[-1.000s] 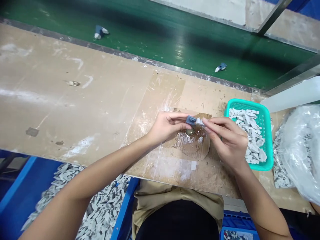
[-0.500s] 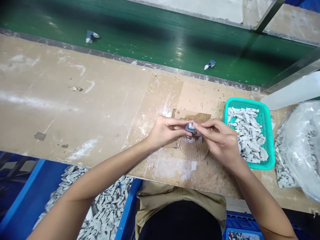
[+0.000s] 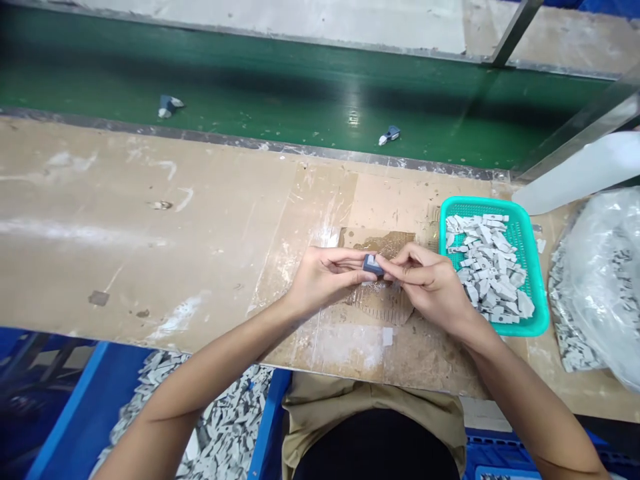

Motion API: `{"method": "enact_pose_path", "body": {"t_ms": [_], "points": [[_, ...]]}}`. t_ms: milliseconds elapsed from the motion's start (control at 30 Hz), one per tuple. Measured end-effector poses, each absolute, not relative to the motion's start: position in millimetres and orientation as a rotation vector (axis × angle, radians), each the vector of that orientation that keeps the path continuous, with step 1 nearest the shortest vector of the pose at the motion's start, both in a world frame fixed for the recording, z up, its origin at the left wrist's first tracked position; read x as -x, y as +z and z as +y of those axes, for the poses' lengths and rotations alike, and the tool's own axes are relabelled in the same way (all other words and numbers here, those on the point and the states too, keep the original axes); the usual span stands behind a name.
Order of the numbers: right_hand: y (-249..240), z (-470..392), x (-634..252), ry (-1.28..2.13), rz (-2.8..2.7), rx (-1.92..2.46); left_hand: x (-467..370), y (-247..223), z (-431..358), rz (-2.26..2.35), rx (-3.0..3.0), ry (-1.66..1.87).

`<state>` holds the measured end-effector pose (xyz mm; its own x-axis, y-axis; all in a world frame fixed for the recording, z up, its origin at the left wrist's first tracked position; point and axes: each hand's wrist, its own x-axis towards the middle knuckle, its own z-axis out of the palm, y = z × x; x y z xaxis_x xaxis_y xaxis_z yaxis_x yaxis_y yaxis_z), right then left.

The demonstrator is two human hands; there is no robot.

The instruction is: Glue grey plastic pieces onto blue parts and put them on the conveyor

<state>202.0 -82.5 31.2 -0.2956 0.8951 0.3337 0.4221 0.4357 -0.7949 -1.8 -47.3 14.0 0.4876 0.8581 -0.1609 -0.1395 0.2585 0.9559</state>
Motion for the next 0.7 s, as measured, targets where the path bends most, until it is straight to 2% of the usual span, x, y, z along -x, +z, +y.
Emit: {"method": "enact_pose_path", "body": {"t_ms": [267,400,533,700], "points": [[32.4,-84.4,-203.9,0.683,-2.006,1.105,2.0,21.3,-41.9,0.886,-1.056,0.646],[39.2,-79.8,-237.8,0.248,-2.026,1.319,17.3,23.1,-18.4,1.12,-1.073,0.845],[14.9,-70.9,-287.0,-0.251,-1.884,1.657,33.0,19.3,50.4,1.366,-1.266,1.0],[-19.2,-67.1,-296.8,-0.384,-2.039,1.85,24.7,8.2,163.6,1.636,-1.469,1.007]]}}
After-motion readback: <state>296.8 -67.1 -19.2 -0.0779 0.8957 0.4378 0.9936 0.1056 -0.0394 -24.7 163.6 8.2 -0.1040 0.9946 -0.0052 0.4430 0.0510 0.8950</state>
